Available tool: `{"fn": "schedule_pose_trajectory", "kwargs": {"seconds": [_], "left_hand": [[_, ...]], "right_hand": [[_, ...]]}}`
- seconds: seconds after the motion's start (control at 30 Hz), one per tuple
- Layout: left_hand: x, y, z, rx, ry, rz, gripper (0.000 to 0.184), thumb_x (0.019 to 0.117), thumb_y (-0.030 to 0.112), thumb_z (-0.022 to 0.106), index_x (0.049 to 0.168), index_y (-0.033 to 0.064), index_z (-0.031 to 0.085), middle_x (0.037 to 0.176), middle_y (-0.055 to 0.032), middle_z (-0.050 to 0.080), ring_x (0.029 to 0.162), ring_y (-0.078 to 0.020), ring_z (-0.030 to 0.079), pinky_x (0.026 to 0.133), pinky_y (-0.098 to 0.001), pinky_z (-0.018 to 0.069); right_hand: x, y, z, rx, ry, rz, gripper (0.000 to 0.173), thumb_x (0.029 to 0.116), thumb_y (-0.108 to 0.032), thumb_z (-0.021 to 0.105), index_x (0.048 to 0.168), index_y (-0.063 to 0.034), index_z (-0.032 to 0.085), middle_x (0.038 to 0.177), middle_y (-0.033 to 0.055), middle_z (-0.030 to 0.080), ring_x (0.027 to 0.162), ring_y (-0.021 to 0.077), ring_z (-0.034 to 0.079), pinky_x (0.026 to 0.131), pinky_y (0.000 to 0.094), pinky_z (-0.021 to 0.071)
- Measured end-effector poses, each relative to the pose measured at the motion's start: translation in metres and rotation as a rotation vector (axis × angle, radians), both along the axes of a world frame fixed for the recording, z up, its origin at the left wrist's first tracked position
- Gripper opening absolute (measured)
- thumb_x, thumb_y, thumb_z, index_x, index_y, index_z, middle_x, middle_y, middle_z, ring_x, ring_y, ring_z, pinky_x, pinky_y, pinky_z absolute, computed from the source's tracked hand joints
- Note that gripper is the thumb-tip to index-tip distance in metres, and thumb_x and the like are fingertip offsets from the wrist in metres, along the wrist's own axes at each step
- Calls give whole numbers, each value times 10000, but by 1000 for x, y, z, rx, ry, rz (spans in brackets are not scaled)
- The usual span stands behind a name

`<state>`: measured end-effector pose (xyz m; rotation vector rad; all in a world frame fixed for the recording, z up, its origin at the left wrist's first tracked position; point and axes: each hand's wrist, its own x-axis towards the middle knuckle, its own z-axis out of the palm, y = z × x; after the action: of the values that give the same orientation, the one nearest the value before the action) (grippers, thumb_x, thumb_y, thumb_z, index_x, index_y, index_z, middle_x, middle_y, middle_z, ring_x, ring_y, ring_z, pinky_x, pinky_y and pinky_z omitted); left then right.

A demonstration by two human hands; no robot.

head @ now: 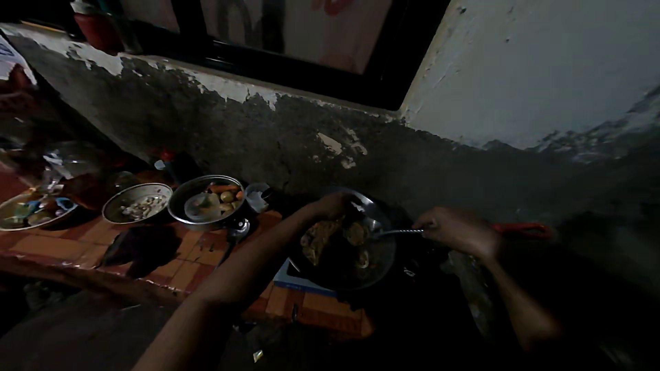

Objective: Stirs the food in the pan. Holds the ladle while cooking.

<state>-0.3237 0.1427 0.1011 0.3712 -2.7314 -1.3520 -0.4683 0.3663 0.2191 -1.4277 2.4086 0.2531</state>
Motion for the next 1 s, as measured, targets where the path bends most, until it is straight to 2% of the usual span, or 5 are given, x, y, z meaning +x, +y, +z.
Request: {"fn": "schedule_pose_trajectory", "kwargs": {"seconds": [0.07, 0.17, 0.4, 0.77, 1.0], "left_hand": [[11, 2, -6, 97, 18, 22, 306, 1067, 108, 543, 1352, 17, 604, 1185, -174, 675, 1024, -221, 643, 933, -406, 518], [18, 5, -15, 13, 40, 115, 316, 1019, 176, 655, 1302, 37, 646, 1135, -150, 704, 1025, -236, 676, 954, -450, 539], [18, 39, 9, -545, -46, -1, 280, 1014, 210, 637, 1238, 54, 701, 1156, -188, 714, 1188, -382, 618, 1118, -606, 333], [1, 43, 21, -661, -147, -184, 247, 1003, 135, 658, 1206, 2, 705, 1215, -208, 693, 1296, -404, 556, 1220, -673, 127], [17, 25, 23, -222, 147, 238, 316, 1025, 127, 627, 1331, 56, 662, 1131, -170, 736, 1085, -339, 680, 1079, -613, 411]], "right_hand": [[-5, 0, -1, -19, 6, -2, 190, 1022, -160, 641, 1155, -110, 767, 1055, 152, 737, 986, 327, 687, 879, 565, 517], [-11, -1, -3, -14, -5, -40, 195, 1024, -165, 642, 1162, -105, 766, 1033, 145, 734, 937, 292, 685, 863, 524, 529], [-8, -8, -13, -8, -108, -104, 208, 1036, -140, 620, 1200, -84, 735, 975, 124, 707, 803, 202, 630, 777, 408, 521], [-5, -10, -16, 21, -88, -79, 218, 1038, -134, 611, 1209, -74, 732, 1053, 162, 712, 905, 272, 659, 856, 475, 517], [-1, -7, -14, -1, -39, -106, 219, 1045, -150, 597, 1191, -57, 731, 1024, 179, 710, 908, 301, 664, 838, 508, 519]]}}
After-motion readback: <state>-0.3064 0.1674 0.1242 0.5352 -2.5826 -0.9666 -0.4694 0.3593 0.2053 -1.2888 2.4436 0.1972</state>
